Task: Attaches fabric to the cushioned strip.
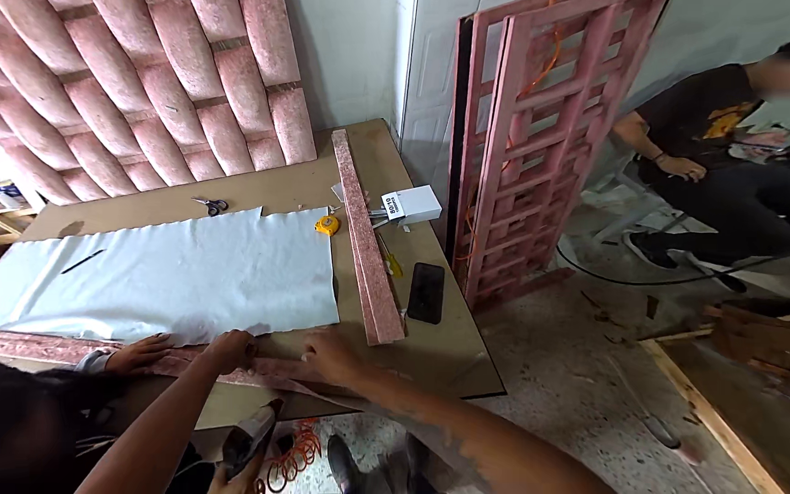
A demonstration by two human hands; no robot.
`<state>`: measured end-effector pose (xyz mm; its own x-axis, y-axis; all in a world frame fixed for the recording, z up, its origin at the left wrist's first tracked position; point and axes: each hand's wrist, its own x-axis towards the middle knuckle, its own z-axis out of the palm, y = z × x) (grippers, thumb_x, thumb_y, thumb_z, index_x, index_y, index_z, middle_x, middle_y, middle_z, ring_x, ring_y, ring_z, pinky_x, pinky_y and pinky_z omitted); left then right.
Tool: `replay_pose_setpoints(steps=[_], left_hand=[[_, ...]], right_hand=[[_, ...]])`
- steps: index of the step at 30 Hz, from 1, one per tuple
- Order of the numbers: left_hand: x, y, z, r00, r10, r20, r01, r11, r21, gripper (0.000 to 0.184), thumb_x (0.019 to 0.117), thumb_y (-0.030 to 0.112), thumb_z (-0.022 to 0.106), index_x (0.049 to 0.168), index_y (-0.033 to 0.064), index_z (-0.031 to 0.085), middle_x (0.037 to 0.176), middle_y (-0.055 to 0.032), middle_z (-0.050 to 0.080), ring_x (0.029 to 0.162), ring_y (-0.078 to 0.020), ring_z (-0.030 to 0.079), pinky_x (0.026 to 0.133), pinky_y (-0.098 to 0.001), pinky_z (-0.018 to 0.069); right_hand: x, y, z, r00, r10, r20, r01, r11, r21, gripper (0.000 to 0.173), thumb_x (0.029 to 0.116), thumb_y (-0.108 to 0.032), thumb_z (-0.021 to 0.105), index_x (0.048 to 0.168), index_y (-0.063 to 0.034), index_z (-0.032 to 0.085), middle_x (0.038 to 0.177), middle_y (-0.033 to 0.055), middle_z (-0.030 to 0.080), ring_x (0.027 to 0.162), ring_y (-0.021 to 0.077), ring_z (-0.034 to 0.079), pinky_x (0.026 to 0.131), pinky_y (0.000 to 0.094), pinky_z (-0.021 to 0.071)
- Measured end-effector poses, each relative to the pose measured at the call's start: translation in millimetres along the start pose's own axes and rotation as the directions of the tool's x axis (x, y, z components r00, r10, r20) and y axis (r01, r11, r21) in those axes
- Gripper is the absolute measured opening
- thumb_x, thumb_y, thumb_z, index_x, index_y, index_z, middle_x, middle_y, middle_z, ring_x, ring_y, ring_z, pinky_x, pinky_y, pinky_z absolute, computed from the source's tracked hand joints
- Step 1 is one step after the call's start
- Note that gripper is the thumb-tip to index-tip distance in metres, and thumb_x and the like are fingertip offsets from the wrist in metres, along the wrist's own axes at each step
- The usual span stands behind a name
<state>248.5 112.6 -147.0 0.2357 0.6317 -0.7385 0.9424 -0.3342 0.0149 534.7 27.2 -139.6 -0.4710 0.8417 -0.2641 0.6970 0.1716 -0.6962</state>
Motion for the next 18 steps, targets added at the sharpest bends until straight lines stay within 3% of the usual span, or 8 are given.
replay_pose_setpoints(steps=[4, 6, 9, 11, 14, 16, 18], left_hand=[[-27, 34, -11, 0.996, -0.009, -0.084, 0.006, 0.999, -0.037, 0.035, 0.0898, 0.034, 0.074, 0.116, 0.0116, 0.072, 0.119, -0.0147, 0.071, 0.115, -0.037, 0.066, 0.098, -0.0646, 0.0506], [-43, 61, -3, 0.972, 0.156, -0.174, -0.168, 0.984, -0.058, 0.039, 0.0937, 0.042, 0.07, 0.119, 0.0121, 0.071, 0.123, -0.0108, 0.069, 0.118, -0.0314, 0.065, 0.103, -0.0583, 0.0506], [-49, 111, 22, 0.897, 0.41, -0.164, -0.391, 0.91, 0.134, 0.049, 0.0907, 0.05, 0.071, 0.124, 0.014, 0.069, 0.129, -0.0083, 0.067, 0.126, -0.0298, 0.06, 0.106, -0.0547, 0.0478], [-45, 129, 33, 0.894, 0.426, -0.14, -0.394, 0.895, 0.208, 0.052, 0.0891, 0.051, 0.072, 0.125, 0.0142, 0.066, 0.125, -0.0088, 0.067, 0.124, -0.0308, 0.06, 0.104, -0.0556, 0.0471], [-29, 130, 37, 0.848, 0.52, -0.102, -0.486, 0.84, 0.242, 0.051, 0.0962, 0.051, 0.065, 0.13, 0.0123, 0.064, 0.128, -0.0099, 0.067, 0.125, -0.0308, 0.06, 0.106, -0.0552, 0.0449], [-15, 121, 41, 0.752, 0.652, -0.099, -0.615, 0.747, 0.251, 0.044, 0.1024, 0.045, 0.058, 0.127, 0.0095, 0.067, 0.128, -0.0108, 0.068, 0.124, -0.0307, 0.061, 0.108, -0.0536, 0.0444], [-4, 110, 47, 0.65, 0.749, -0.127, -0.711, 0.659, 0.246, 0.039, 0.1057, 0.042, 0.053, 0.123, 0.0103, 0.068, 0.129, -0.0088, 0.068, 0.126, -0.0286, 0.061, 0.111, -0.0518, 0.0433]], right_hand=[[-63, 32, -4, 0.998, 0.003, 0.069, 0.001, 0.999, -0.047, 0.038, 0.1013, -0.041, 0.057, 0.116, -0.0081, 0.069, 0.111, 0.0156, 0.07, 0.109, 0.0341, 0.066, 0.095, 0.0574, 0.052], [-80, 36, 9, 0.996, 0.0, 0.085, 0.008, 0.996, -0.094, 0.047, 0.0968, -0.05, 0.063, 0.116, -0.0072, 0.068, 0.111, 0.0171, 0.069, 0.108, 0.0364, 0.066, 0.095, 0.0594, 0.0519], [-79, 25, 26, 0.987, 0.004, 0.159, 0.035, 0.97, -0.242, 0.061, 0.0914, -0.058, 0.065, 0.119, -0.0032, 0.065, 0.113, 0.0223, 0.067, 0.11, 0.0425, 0.065, 0.093, 0.0646, 0.0503], [-62, 14, 30, 0.976, 0.007, 0.218, 0.068, 0.941, -0.331, 0.058, 0.0898, -0.052, 0.068, 0.117, -0.0006, 0.065, 0.112, 0.0241, 0.068, 0.106, 0.0445, 0.066, 0.091, 0.0665, 0.0494], [-41, 14, 31, 0.952, -0.047, 0.303, 0.175, 0.895, -0.409, 0.04, 0.0927, -0.033, 0.071, 0.109, 0.0036, 0.067, 0.111, 0.0254, 0.068, 0.1, 0.0458, 0.066, 0.09, 0.0674, 0.0479], [-33, 23, 29, 0.923, -0.139, 0.359, 0.292, 0.861, -0.416, 0.025, 0.0979, -0.023, 0.065, 0.102, 0.0017, 0.068, 0.108, 0.0238, 0.069, 0.097, 0.0443, 0.066, 0.088, 0.0665, 0.0493], [-27, 35, 31, 0.893, -0.266, 0.365, 0.409, 0.818, -0.405, 0.025, 0.102, -0.023, 0.057, 0.097, -0.0016, 0.069, 0.104, 0.0205, 0.069, 0.093, 0.0405, 0.067, 0.085, 0.063, 0.0512]])
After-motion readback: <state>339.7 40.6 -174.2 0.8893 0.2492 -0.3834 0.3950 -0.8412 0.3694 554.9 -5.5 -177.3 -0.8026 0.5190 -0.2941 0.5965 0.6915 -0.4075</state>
